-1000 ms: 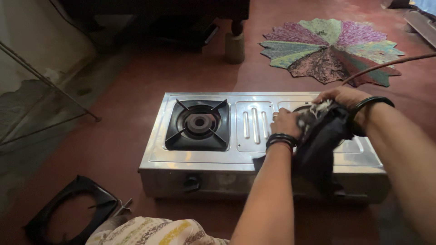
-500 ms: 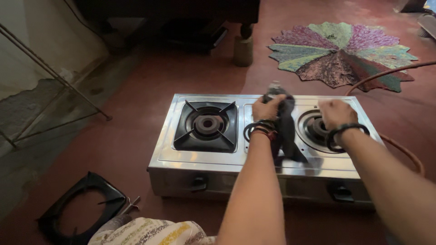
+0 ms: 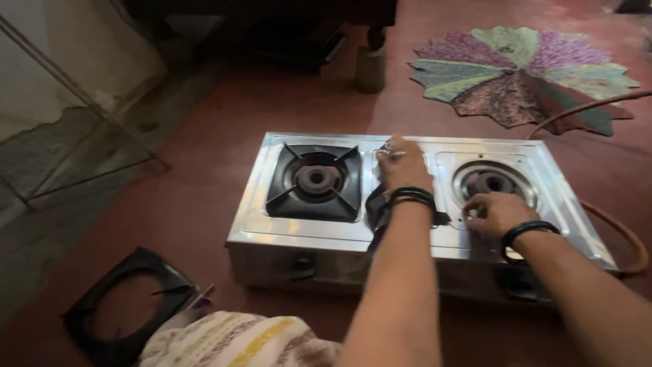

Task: The person wipes a circular metal stovetop ring and a square metal grate with a dark cloth. They place the ring back onto the stovetop burner and continue wiping the grate. The person is seated on the floor during the task.

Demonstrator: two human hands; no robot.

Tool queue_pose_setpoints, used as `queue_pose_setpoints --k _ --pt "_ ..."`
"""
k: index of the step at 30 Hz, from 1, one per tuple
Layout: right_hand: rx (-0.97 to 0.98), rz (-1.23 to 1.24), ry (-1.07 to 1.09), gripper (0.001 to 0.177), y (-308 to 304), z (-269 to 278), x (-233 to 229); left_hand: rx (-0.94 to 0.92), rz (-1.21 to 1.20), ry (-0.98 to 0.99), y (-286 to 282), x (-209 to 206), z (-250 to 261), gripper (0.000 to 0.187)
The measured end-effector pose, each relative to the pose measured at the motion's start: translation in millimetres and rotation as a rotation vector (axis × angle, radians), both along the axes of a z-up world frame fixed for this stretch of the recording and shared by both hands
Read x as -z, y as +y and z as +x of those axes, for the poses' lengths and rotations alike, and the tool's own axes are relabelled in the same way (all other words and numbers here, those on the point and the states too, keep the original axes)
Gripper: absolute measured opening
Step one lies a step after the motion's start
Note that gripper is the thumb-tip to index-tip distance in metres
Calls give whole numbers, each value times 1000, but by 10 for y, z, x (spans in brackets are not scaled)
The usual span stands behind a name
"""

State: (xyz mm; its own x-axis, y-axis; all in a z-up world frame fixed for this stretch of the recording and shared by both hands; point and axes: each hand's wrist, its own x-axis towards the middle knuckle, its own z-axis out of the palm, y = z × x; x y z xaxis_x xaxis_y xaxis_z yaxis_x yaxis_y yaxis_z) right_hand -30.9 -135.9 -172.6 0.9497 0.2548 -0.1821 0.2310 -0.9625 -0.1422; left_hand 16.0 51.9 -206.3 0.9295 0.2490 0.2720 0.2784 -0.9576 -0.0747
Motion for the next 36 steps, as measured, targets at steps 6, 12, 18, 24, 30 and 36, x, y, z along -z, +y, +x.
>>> queue_pose_setpoints --k 6,12,18,24,30,36 --pt "79 131 -88 44 -276 136 314 499 -230 232 -561 127 -342 37" --pt "281 47 -226 69 -523 213 425 546 -292 304 -576 -163 -695 47" --pt "393 60 -207 85 -549 307 357 488 -328 165 -601 -255 -863 71" --pt "317 132 11 93 -624 386 363 423 -352 215 -566 -199 -723 124" --pt "300 79 79 118 -667 847 314 391 -234 223 -688 100 -378 80" --pt "23 20 -123 128 -581 1244 623 406 -309 228 -710 224 -155 50"
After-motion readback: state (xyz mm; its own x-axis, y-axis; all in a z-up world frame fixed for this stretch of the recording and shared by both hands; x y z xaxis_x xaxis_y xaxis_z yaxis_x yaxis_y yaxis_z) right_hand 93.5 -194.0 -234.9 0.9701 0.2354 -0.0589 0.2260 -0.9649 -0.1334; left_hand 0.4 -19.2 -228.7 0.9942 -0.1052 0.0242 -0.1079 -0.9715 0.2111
